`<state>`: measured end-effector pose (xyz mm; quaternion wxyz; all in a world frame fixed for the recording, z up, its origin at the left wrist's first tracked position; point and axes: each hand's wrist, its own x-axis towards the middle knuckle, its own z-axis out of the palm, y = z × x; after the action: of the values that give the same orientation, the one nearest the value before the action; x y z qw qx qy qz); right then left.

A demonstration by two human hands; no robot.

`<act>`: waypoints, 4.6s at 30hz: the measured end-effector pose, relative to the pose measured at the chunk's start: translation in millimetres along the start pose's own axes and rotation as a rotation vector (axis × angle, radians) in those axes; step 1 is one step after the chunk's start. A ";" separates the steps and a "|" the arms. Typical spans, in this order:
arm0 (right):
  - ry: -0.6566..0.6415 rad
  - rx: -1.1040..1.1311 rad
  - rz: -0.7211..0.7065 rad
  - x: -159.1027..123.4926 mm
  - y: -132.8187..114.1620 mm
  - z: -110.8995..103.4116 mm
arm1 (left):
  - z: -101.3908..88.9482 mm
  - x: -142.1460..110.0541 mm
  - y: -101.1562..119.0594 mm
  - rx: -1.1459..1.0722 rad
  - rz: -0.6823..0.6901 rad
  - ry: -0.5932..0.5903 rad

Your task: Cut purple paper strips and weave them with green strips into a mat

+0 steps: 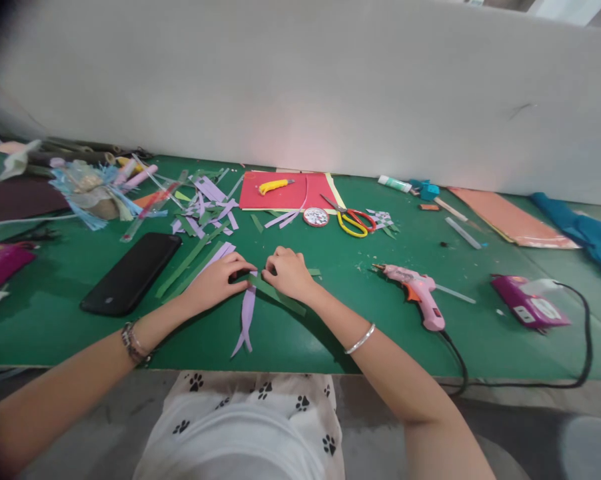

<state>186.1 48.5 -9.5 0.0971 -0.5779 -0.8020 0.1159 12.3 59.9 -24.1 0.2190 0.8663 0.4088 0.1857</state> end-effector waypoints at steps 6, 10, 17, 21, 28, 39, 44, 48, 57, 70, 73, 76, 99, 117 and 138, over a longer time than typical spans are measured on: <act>0.053 0.012 0.012 -1.6 0.7 -1.4 | -0.5 -1.2 2.1 0.035 -0.012 0.016; 0.108 0.163 0.016 -6.4 -1.5 -7.7 | -1.2 -3.1 3.8 0.120 0.012 0.012; -0.034 0.068 -0.030 -11.3 -8.3 -7.1 | -0.8 -6.3 2.1 0.285 0.100 0.012; -0.025 0.053 -0.004 -7.9 -2.9 -4.9 | -0.5 -9.8 1.1 0.365 0.155 0.017; 0.041 0.080 -0.142 -2.7 6.7 -2.6 | -1.1 -12.2 6.3 0.331 0.097 0.019; 0.108 0.048 -0.164 -4.4 8.3 4.3 | -4.9 -18.6 2.6 0.357 0.264 -0.061; 0.103 0.042 -0.177 -2.8 8.5 5.0 | -8.6 -22.9 -7.5 0.376 0.373 -0.124; 0.076 0.050 -0.186 -1.5 7.7 2.5 | -10.4 -22.6 -9.3 0.347 0.368 -0.127; 0.028 0.051 -0.192 -2.2 5.4 0.0 | -15.8 -21.4 -8.0 0.388 0.360 -0.237; 0.078 -0.167 -0.127 -18.9 -7.6 -1.8 | -21.8 -25.4 -12.6 0.398 0.412 -0.347; 0.017 -0.255 -0.085 -19.7 -12.4 -2.4 | -23.5 -26.9 -11.8 0.390 0.444 -0.354; -0.007 -0.251 -0.082 -16.6 -11.4 -1.4 | -25.4 -29.5 -9.6 0.359 0.483 -0.313; 0.090 -0.154 -0.128 -12.4 3.3 -0.8 | -3.6 -49.5 39.7 0.305 -0.086 -0.109; 0.068 0.029 -0.397 -14.6 2.4 6.8 | -12.0 -47.0 34.8 -0.218 -0.249 -0.142; 0.064 -0.330 -0.386 -12.2 -7.4 7.9 | -15.3 -45.8 48.4 0.266 -0.116 -0.237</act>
<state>181.0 34.1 -15.1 0.0470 -0.4256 -0.9020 -0.0553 7.7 -0.4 7.8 0.1594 0.8784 0.4504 0.0138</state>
